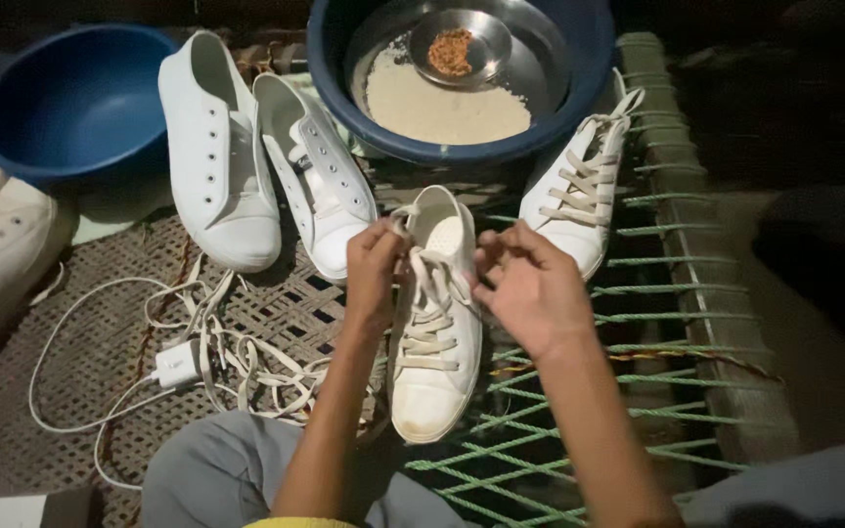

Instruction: The person removes laces from a white shoe, then threads and ties the laces on another white shoe. The person repeats the lacing process on a second shoe, finishing with a tied bow.

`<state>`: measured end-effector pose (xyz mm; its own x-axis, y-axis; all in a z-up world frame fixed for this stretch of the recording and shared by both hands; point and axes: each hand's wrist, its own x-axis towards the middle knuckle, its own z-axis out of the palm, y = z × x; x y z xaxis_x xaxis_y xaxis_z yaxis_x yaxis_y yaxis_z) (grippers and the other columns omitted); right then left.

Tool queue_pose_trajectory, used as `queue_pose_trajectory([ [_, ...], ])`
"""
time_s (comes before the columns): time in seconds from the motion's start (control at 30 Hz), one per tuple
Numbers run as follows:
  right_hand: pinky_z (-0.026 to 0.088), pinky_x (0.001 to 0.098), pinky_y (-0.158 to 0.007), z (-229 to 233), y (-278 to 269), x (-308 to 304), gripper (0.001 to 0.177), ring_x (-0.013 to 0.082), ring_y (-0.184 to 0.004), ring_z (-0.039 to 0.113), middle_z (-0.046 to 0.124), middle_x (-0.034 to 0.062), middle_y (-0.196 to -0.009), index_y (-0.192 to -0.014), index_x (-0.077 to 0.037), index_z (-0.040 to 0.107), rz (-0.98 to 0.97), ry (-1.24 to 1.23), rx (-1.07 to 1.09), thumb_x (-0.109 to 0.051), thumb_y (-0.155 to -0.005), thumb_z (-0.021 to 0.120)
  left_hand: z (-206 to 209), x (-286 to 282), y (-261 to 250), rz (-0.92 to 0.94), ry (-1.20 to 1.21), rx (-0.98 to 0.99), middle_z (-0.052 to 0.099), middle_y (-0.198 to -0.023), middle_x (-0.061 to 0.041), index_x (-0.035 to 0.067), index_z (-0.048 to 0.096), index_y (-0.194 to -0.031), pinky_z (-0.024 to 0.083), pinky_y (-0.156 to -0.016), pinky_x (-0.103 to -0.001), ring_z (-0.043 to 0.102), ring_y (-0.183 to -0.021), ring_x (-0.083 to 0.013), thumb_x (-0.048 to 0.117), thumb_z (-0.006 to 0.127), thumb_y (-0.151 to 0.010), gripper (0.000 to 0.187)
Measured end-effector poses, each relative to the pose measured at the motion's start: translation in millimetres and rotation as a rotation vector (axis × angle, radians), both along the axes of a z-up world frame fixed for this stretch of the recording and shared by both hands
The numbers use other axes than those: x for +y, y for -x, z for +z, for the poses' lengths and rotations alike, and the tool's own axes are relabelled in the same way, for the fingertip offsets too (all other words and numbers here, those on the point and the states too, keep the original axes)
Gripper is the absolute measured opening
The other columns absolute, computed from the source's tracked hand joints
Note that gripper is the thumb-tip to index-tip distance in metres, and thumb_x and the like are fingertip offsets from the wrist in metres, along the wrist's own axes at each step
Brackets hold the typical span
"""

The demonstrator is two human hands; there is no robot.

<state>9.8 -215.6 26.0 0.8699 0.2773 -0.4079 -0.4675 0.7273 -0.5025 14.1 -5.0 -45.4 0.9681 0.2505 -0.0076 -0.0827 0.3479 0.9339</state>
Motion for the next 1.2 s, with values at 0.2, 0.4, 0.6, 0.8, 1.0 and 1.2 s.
queue_pose_trajectory([
  [0.2, 0.053, 0.0349, -0.077, 6, 2, 2, 0.020, 0.0194, -0.086, 0.067, 0.072, 0.0063, -0.092, -0.101, -0.004, 0.070, 0.147, 0.832, -0.321, -0.020, -0.089, 0.072, 39, 28, 1, 0.020, -0.165, 0.140, 0.057, -0.068, 0.003, 0.009, 0.062, -0.089, 0.032, -0.047, -0.023, 0.044, -0.052, -0.0058, 0.025, 0.074, -0.088, 0.020],
  [0.4, 0.054, 0.0328, -0.073, -8, 24, 25, 0.028, 0.0213, -0.083, 0.068, 0.070, 0.0113, -0.093, -0.099, 0.000, 0.070, 0.079, 1.450, -0.821, -0.019, -0.081, 0.081, 55, 32, 10, -0.406, -0.740, 0.226, 0.061, -0.076, -0.004, 0.001, 0.059, -0.092, 0.044, -0.056, -0.029, 0.055, -0.066, -0.0133, 0.026, 0.091, -0.071, 0.046],
  [0.6, 0.053, 0.0311, -0.083, -5, 25, 17, 0.017, 0.0177, -0.092, 0.067, 0.071, 0.0074, -0.101, -0.100, 0.002, 0.073, -0.008, 1.098, -0.894, -0.014, -0.095, 0.070, 68, 16, 5, -0.324, -0.992, -0.289, 0.066, -0.103, -0.015, 0.002, 0.068, -0.098, 0.052, -0.075, -0.038, 0.063, -0.089, -0.0278, 0.014, 0.085, -0.072, 0.033],
  [0.8, 0.054, 0.0284, -0.073, -8, 21, 17, 0.029, 0.0131, -0.085, 0.069, 0.072, 0.0070, -0.101, -0.115, 0.001, 0.064, -0.049, 0.764, -0.562, -0.022, -0.098, 0.067, 67, -1, 4, -0.326, -0.898, -0.289, 0.075, -0.091, -0.011, 0.002, 0.076, -0.096, 0.055, -0.077, -0.035, 0.068, -0.086, -0.0236, 0.013, 0.078, -0.080, 0.020],
  [1.0, 0.054, 0.0273, -0.070, -6, 39, 48, 0.059, 0.0107, -0.083, 0.066, 0.062, 0.0117, -0.112, -0.128, 0.000, 0.043, -0.376, 0.759, -0.328, -0.025, -0.088, 0.077, 57, -8, 0, -0.253, -0.645, -0.072, 0.074, -0.069, -0.009, -0.002, 0.074, -0.082, 0.054, -0.060, -0.029, 0.068, -0.063, -0.0109, 0.017, 0.075, -0.085, 0.020],
  [1.2, 0.054, 0.0338, -0.072, 8, 55, 57, 0.043, 0.0219, -0.082, 0.063, 0.052, 0.0170, -0.120, -0.109, -0.001, 0.059, -0.358, 1.440, -0.578, -0.023, -0.080, 0.082, 53, -7, 5, -0.214, -0.743, -0.167, 0.073, -0.075, -0.011, -0.003, 0.072, -0.092, 0.055, -0.063, -0.031, 0.070, -0.066, -0.0120, 0.015, 0.073, -0.086, 0.020],
])
